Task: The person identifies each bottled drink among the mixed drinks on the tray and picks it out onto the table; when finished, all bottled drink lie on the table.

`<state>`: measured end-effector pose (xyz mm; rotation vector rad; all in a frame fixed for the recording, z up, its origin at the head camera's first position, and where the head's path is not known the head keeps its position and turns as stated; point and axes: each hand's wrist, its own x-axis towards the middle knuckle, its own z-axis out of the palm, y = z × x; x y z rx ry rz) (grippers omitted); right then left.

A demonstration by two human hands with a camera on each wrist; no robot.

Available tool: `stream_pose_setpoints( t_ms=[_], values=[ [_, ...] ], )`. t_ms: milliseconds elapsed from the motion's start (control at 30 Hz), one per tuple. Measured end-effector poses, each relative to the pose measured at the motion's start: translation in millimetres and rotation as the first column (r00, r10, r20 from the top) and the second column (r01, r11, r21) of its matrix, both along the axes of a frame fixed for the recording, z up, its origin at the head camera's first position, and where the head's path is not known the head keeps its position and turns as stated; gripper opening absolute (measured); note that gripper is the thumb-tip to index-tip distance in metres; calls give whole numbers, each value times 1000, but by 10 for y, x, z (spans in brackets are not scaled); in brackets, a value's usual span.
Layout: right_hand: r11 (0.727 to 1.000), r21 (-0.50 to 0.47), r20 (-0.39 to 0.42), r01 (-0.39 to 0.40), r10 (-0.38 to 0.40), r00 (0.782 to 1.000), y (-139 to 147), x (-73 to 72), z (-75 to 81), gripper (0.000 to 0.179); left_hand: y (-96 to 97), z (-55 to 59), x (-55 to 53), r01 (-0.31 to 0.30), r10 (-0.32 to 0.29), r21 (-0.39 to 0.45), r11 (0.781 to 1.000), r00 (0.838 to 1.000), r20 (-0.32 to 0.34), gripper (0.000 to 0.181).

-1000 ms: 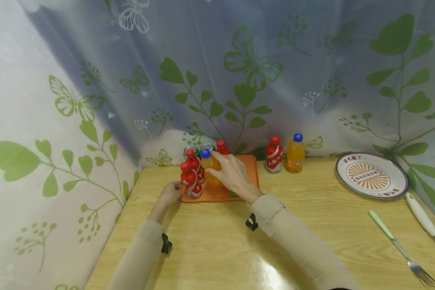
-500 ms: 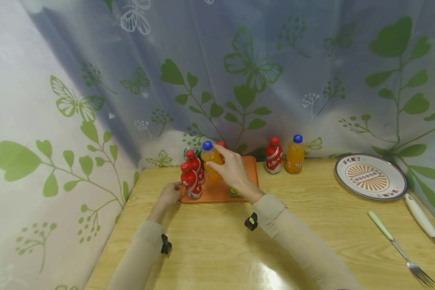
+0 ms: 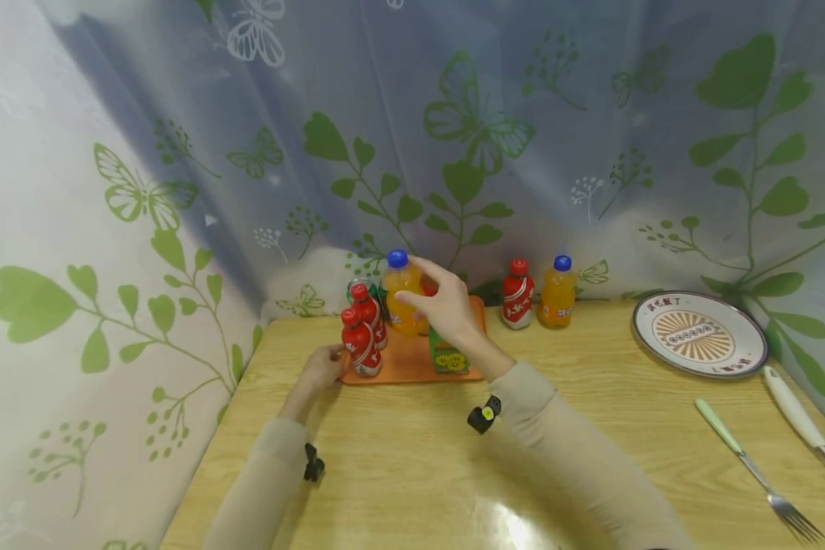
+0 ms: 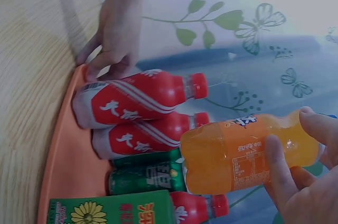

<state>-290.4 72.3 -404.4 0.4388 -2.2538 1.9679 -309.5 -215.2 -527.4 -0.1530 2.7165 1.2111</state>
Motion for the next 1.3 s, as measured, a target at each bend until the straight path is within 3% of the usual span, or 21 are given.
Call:
stream_pose_setpoints(
  t_ms=[167, 467, 967, 1300],
  values=[
    [998, -49, 37, -30, 32, 999, 104, 21, 55, 67, -6, -7, 7, -3, 4, 10, 1000, 1000, -6, 70],
    [995, -99, 105, -16, 26, 994, 377, 25, 120, 63, 1, -12, 17, -9, 10, 26, 1000, 1000, -4, 67],
    [999, -27, 37, 23, -22, 999, 884, 20, 144, 63, -14, -23, 5, -29, 26, 94, 995, 999, 32, 69],
    [996, -53, 36, 69, -67, 997, 1184, 26, 95, 62, 0, -20, -6, -31, 28, 87, 996, 999, 38, 70]
  ],
)
